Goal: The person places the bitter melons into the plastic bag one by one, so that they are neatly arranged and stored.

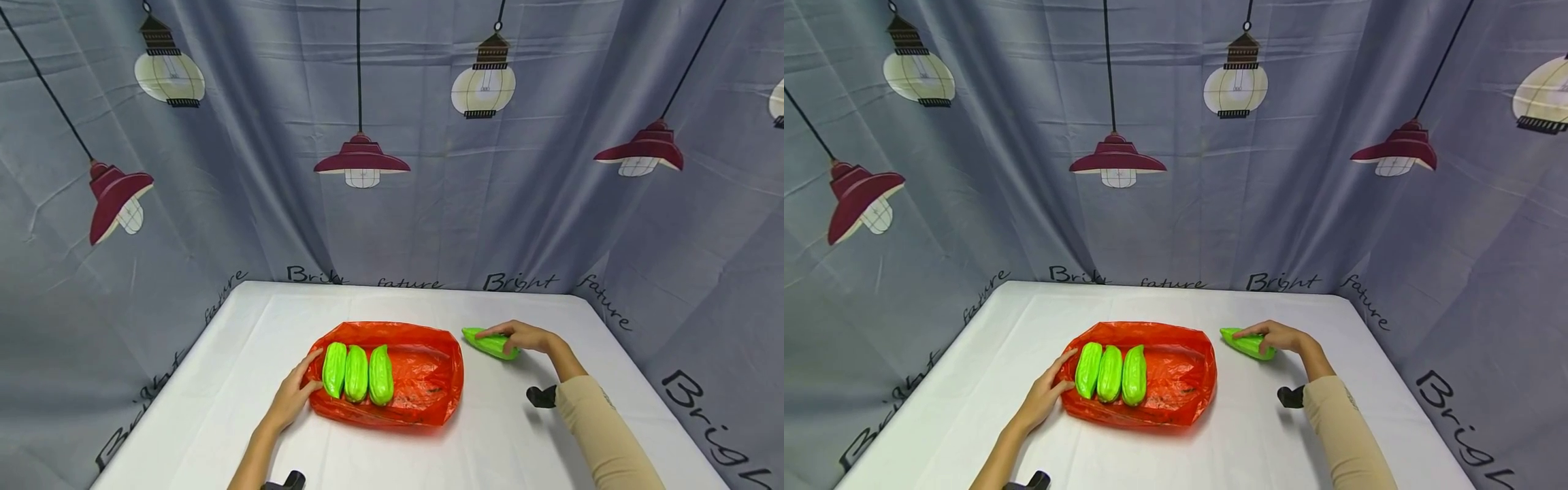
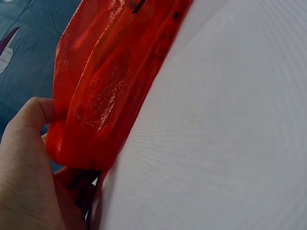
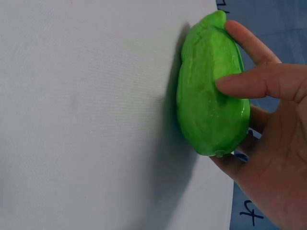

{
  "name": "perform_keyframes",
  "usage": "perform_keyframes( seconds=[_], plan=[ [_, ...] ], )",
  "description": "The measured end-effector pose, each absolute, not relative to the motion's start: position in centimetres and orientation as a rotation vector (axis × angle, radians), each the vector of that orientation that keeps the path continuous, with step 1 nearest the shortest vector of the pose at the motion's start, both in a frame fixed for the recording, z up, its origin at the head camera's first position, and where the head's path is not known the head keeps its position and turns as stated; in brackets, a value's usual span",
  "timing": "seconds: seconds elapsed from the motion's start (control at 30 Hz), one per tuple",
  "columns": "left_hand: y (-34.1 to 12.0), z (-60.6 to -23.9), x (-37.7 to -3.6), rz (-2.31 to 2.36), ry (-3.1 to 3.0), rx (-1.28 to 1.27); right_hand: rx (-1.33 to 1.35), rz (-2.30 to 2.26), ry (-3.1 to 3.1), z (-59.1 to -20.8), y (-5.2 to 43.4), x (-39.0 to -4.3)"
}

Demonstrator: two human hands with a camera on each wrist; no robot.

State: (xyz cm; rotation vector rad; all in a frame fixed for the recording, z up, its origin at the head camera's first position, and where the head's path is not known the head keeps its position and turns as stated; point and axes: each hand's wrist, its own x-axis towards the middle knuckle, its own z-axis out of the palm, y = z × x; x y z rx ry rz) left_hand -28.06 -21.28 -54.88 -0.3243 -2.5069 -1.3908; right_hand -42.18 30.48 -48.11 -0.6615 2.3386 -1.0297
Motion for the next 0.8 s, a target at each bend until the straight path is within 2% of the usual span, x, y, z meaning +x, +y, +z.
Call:
perform_keyframes(
  seconds=[0.8],
  plan=[
    [-21.3, -54.6, -28.0, -1.394, -2.515, -0.329, -0.513, -1.138, 2.616, -48.5, 29.7, -39.9]
  ],
)
